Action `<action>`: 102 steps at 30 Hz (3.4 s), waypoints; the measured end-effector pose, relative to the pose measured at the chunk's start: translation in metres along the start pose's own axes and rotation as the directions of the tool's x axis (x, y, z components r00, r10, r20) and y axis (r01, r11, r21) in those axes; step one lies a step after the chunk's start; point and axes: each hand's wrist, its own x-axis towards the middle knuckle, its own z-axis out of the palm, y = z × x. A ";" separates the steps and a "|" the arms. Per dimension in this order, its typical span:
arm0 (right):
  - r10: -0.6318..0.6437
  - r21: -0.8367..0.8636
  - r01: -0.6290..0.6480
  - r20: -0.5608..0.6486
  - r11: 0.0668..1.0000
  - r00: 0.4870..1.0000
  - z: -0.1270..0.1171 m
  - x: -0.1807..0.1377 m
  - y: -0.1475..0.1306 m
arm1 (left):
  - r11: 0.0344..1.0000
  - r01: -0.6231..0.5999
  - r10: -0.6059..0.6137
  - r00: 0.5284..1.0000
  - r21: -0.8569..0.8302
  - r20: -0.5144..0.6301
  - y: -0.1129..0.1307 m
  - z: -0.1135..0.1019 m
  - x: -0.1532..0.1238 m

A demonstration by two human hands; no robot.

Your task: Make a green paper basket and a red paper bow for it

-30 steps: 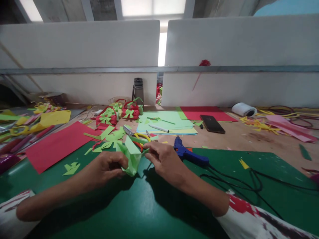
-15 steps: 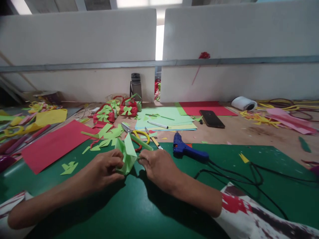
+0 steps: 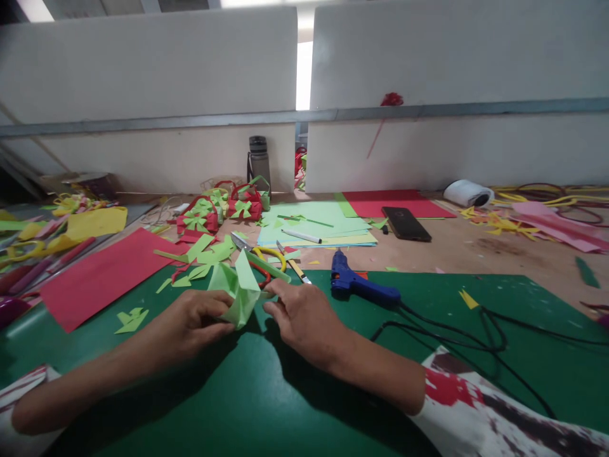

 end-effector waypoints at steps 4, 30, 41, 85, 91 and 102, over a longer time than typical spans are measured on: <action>0.083 0.169 -0.091 0.056 0.981 0.995 0.002 0.001 -0.006 | 0.987 0.085 -0.083 0.996 -0.137 0.023 0.001 0.001 0.001; 0.123 0.369 -0.093 -0.060 0.925 0.991 0.028 0.000 -0.003 | 0.761 0.326 -0.345 0.935 -0.561 0.076 0.013 0.013 0.002; 0.124 0.390 -0.098 -0.041 0.915 0.991 0.025 -0.003 -0.007 | 0.775 0.354 -0.352 0.930 -0.523 0.109 0.014 0.014 0.003; 0.090 0.167 -0.079 -0.060 0.983 0.994 0.030 -0.003 -0.004 | 0.986 -0.030 0.026 0.999 -0.165 -0.026 0.009 0.022 0.000; 0.053 0.165 -0.054 0.010 0.985 0.999 0.025 -0.004 -0.006 | 0.949 0.102 -0.091 0.995 -0.297 0.050 0.014 0.021 -0.002; 0.023 0.081 -0.021 -0.032 0.997 0.999 0.027 -0.005 -0.001 | 0.981 -0.009 0.011 1.000 -0.192 0.011 0.018 0.020 -0.002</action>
